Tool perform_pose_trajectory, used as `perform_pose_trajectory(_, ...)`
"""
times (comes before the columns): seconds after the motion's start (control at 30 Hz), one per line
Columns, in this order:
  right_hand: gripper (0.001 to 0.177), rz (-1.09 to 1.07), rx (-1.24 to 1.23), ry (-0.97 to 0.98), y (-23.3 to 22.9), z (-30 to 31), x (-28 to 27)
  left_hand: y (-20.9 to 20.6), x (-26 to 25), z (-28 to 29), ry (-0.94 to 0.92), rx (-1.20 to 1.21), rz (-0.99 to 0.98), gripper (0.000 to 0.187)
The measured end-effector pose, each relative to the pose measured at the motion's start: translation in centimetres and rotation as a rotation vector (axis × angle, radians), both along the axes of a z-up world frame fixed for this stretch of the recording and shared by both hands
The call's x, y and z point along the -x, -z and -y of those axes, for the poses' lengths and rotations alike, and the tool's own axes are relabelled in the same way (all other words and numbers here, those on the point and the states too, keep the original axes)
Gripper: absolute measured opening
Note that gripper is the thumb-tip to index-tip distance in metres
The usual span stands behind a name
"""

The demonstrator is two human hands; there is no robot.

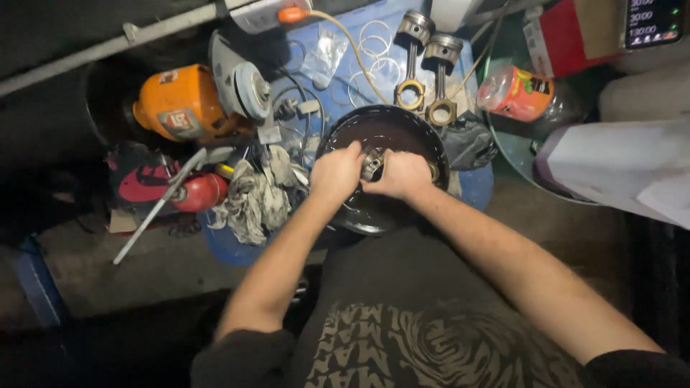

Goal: Scrubbing an engine piston in a bowl of solvent to remove carbon deposits and grime.

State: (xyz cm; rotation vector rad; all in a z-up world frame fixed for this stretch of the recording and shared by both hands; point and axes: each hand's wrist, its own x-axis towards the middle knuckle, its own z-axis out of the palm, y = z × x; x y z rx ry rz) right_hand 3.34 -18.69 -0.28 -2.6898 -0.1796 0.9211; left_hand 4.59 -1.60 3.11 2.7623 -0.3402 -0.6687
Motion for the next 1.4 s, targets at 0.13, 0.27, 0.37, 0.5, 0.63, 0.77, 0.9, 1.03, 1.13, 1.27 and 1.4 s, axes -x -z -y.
perform_pose_trajectory(0.13,0.096,0.009,-0.011,-0.009,-0.6,0.0,0.5,-0.4,1.6,-0.7,0.018,-0.031,0.025,0.023)
perform_pose_trajectory(0.27,0.097,0.020,-0.001,0.005,-0.3,0.0,0.1,-1.1,1.3,0.2,0.045,-0.040,0.014,0.024)
perform_pose_trajectory(0.37,0.095,0.003,0.010,0.006,0.1,0.0,0.8,-0.8,1.5,0.8,0.057,-0.017,0.031,0.022)
perform_pose_trajectory(0.5,0.103,-0.011,0.017,-0.011,-1.4,-0.2,-0.1,-2.6,3.0,-0.5,0.019,-0.083,-0.013,0.023)
perform_pose_trajectory(0.63,0.105,0.011,0.010,-0.013,-0.3,-0.3,0.9,-1.4,1.5,1.2,0.001,-0.009,0.017,0.022)
perform_pose_trajectory(0.77,0.096,0.032,-0.001,0.004,-1.1,-0.1,0.1,-1.0,3.2,-0.2,0.075,-0.060,0.124,0.019)
perform_pose_trajectory(0.9,0.100,0.026,0.022,0.020,0.6,-0.2,0.3,1.7,1.1,1.4,0.083,-0.015,0.152,0.018)
perform_pose_trajectory(1.03,0.098,0.048,0.023,-0.013,-1.6,-0.6,-0.1,1.0,2.5,0.2,0.105,-0.044,0.181,0.014)
perform_pose_trajectory(1.13,0.090,-0.035,-0.018,0.015,-3.4,-0.5,-0.1,1.4,3.6,-0.7,0.101,-0.079,0.113,0.021)
perform_pose_trajectory(1.27,0.094,-0.029,0.004,-0.006,-2.6,-0.7,0.4,2.2,3.3,0.0,0.114,-0.024,0.089,0.016)
perform_pose_trajectory(1.4,0.096,-0.061,-0.006,0.012,-2.7,-0.2,0.7,-0.2,5.7,-0.2,0.112,-0.061,0.076,0.016)
